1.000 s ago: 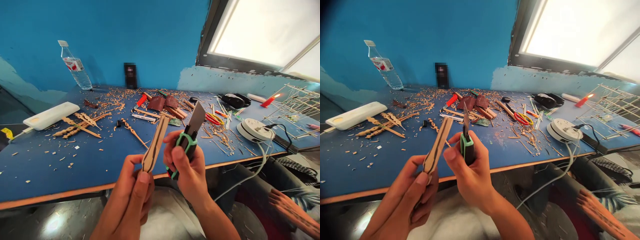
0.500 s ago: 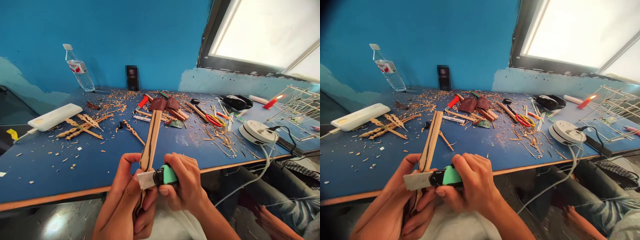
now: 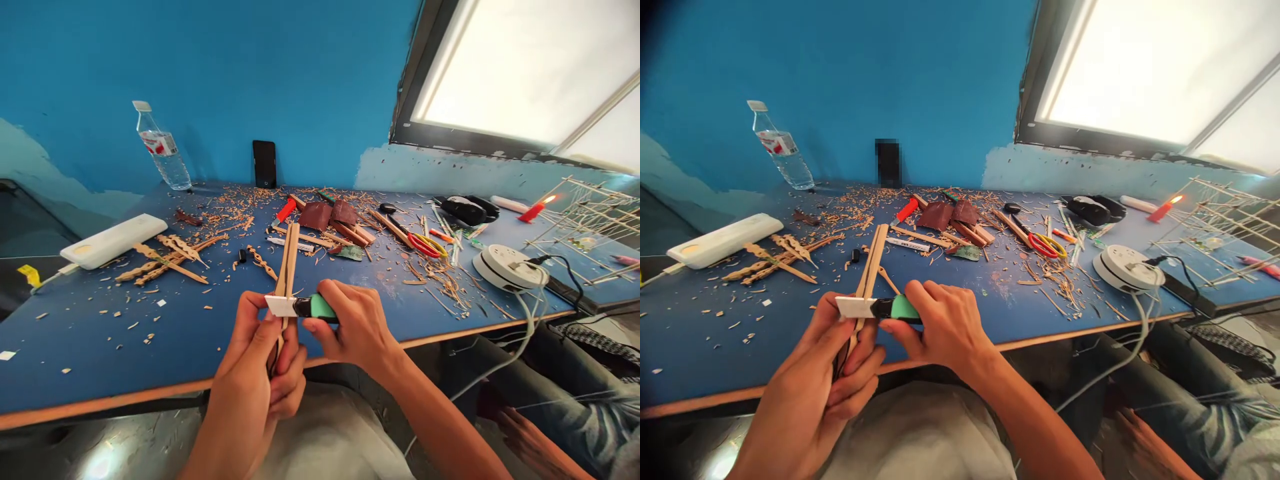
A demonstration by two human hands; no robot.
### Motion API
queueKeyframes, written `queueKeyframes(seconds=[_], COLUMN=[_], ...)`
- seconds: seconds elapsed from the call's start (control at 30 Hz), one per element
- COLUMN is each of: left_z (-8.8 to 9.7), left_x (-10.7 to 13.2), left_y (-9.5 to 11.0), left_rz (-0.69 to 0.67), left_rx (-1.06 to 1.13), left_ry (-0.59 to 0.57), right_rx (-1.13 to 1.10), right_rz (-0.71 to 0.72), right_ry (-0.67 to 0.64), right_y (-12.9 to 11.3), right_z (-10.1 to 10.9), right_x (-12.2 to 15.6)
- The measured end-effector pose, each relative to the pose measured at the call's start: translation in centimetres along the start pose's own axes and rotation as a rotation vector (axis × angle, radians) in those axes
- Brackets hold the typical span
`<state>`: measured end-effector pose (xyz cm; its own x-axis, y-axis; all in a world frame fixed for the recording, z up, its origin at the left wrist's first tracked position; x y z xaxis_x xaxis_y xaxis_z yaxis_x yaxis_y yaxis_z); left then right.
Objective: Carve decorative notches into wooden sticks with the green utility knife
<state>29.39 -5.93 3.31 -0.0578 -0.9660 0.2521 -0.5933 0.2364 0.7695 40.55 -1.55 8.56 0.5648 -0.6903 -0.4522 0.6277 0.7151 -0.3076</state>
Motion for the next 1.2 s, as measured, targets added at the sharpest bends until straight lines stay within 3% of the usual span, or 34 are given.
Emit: queueKeyframes(seconds=[0.13, 0.23, 0.4, 0.5, 0.57, 0.7, 0.8, 0.9, 1.07, 1.2], left_z=[0.5, 1.2, 1.8, 1.5, 0.5, -0.8, -0.5, 0.3, 0.7, -0.2], left_x=[-0.6, -0.6, 0.6, 0.4, -0.2, -0.5, 0.0, 0.5, 0.5, 0.2], left_y=[0.7, 0.5, -0.5, 1.0, 1.7, 2.2, 2.7, 3.0, 1.7, 1.5], left_rz=[-0.043, -0.043, 0.033, -0.059, -0.095, -0.106, -0.135, -0.18, -0.116, -0.105], left_rx=[0.048, 0.094, 0.162, 0.134, 0.068, 0.006, -0.06, -0.084, -0.092, -0.106], left_ry=[0.031, 0.076, 0.13, 0.115, 0.052, -0.018, 0.044, 0.123, 0.133, 0.08], right_rx=[0.024, 0.014, -0.005, -0.117, -0.225, -0.407, -0.468, -0.404, -0.191, -0.095], right_rz=[-0.036, -0.144, -0.471, -0.417, -0.306, -0.112, -0.018, 0.069, 0.05, 0.029], right_ry=[-0.102, -0.12, 0.148, 0.186, 0.127, -0.011, -0.031, 0.046, 0.136, 0.162], right_y=[0.3, 2.7, 12.4, 14.2, 12.8, 7.2, 3.6, 1.0, -0.7, -1.0], right_z=[-1.9, -2.2, 3.9, 5.8, 5.1, 2.6, 1.9, 2.5, 3.0, 3.0], right_x=[-1.6, -3.5, -6.0, -6.6, -6.4, -4.2, -2.2, -0.9, -0.1, 0.2])
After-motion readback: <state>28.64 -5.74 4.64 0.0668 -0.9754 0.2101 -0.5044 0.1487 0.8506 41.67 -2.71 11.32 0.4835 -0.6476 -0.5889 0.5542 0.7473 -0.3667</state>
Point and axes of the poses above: each hand's wrist, its own x-axis away from the middle knuckle, its own z-axis out of the back of the hand, y = z × x, the point moved 10 cm from there along -x, towards the middle knuckle, and after that the axes turned 9 degrees about -y, right-handed, at the moved point
